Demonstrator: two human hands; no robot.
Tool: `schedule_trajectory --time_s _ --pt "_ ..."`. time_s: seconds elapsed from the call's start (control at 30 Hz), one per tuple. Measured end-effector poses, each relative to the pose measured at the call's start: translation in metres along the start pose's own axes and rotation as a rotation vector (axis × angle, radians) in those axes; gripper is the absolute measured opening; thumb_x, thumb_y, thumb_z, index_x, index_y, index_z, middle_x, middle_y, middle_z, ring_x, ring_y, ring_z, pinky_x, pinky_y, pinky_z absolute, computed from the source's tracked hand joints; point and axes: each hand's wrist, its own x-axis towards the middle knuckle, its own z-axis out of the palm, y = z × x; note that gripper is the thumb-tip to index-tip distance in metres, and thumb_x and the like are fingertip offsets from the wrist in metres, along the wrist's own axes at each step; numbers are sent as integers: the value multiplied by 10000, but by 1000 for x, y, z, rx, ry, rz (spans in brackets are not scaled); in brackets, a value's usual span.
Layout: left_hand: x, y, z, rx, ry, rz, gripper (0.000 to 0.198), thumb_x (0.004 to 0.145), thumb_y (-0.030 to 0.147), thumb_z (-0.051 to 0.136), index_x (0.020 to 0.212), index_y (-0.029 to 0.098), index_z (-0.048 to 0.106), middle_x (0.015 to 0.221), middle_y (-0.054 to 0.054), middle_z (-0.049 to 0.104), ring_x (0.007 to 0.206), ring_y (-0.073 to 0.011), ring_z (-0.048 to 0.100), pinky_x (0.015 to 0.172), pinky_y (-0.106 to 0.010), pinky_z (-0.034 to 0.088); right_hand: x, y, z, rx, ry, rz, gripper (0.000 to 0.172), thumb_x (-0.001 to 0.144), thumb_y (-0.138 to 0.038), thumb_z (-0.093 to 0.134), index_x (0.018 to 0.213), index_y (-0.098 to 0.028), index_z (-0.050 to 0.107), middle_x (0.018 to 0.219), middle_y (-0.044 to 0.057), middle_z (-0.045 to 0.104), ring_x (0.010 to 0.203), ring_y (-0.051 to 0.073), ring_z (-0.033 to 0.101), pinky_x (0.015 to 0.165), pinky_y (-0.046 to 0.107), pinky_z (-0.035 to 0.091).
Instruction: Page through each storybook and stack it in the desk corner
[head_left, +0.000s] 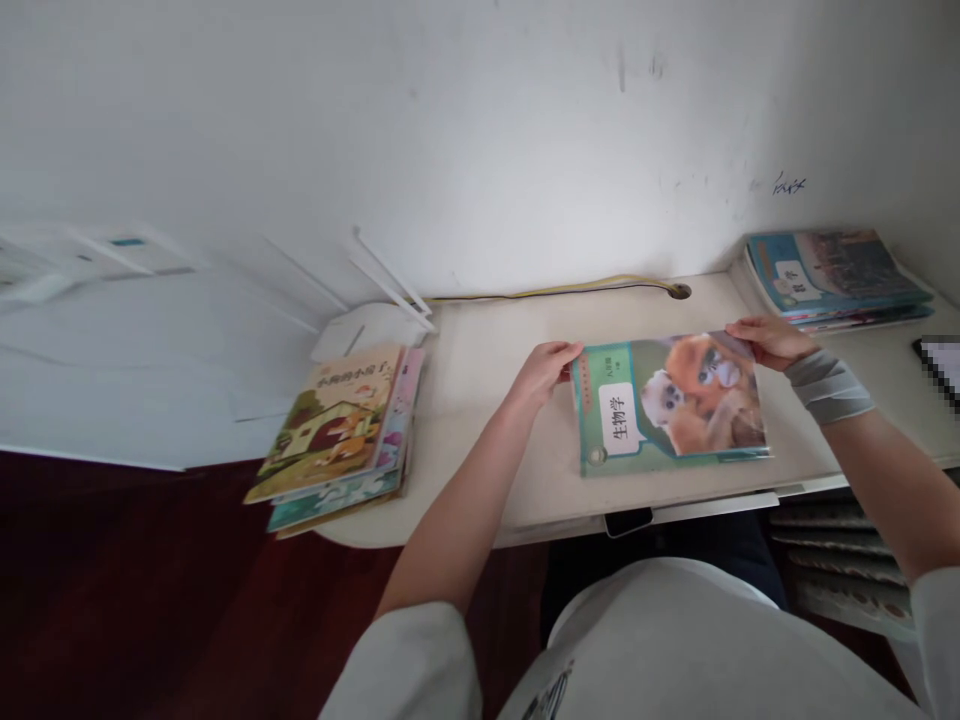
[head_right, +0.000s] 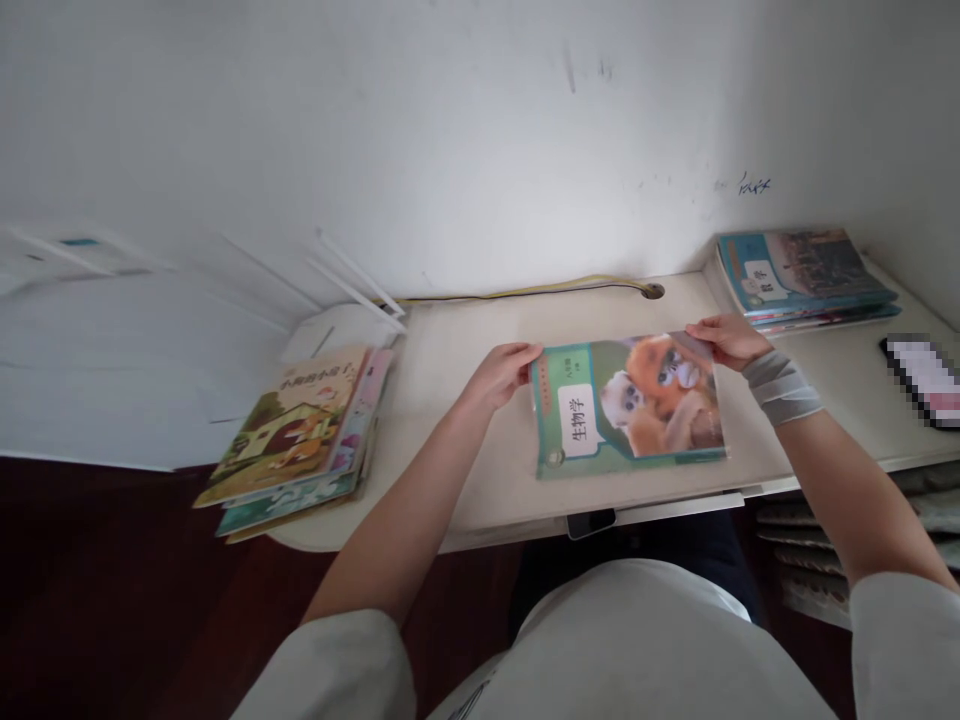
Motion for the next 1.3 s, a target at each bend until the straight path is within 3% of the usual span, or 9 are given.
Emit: schedule_trajectory --time_s 0.1,0.2,0.37,0.5,0.6,0.73,0.87,1.07,1.3 --pt "8 -3 7 315 45 -14 350 766 446 539 541 178 531 598 -37 578 681 -200 588 636 -299 422 10 15 12 -142 138 73 363 610 -502 708 545 -177 560 441 -38 483 446 96 424 443 249 331" --pt "10 0 14 463 76 -12 208 761 331 586 619 178 580 755 -73 622 838 -249 596 738 -335 421 19 24 18 -398 209 63 295 632 -406 697 507 -168 575 401 -39 464 433 94 414 435 248 301" --pt "5 19 41 874 75 295 208 862 238 455 943 201 643 1092 -112 610 1052 -257 536 896 -386 390 25 23 16 -615 198 4 244 687 -365 621 527 -183 592 448 -19 523 471 115 481 491 253 366" --pt "11 36 75 754 -113 473 284 887 253 408 858 194 684 936 -95 657 901 -218 585 842 -343 414 24 26 15 -588 208 -56 240 674 -394 606 549 -190 600 500 -5 560 529 141 520 539 269 396" --pt "22 43 91 624 -115 467 253 856 248 454 800 182 692 866 -92 657 816 -207 592 791 -325 426 22 32 14 -521 244 -117 271 689 -436 579 628 -178 637 546 -1 592 553 144 530 552 270 408" --pt "38 46 92 533 -206 418 214 815 264 519 696 188 680 757 -57 665 751 -198 593 729 -299 425 19 34 14 -647 250 -179 308 741 -435 540 700 -165 682 631 29 643 622 167 571 607 287 435" --pt "50 47 90 568 -273 377 210 784 268 560 630 180 672 659 -41 655 677 -197 600 673 -289 422 16 22 29 -927 323 -311 290 816 -311 484 911 -161 713 966 113 682 869 236 621 783 346 462" --pt "37 49 99 648 -187 340 191 818 221 516 881 153 684 925 -124 677 874 -254 609 782 -352 438 10 7 81 -1158 -64 -665 454 939 -351 311 1212 -88 562 1255 162 577 1168 250 522 996 378 371" --pt "-9 23 111 888 -60 491 412 917 184 302 1245 104 538 1357 -159 489 1334 -282 325 1092 -466 212 -3 20 99 -1283 -105 -662 902 846 -696 219 1362 29 364 1404 266 388 1339 352 306 1089 487 208"
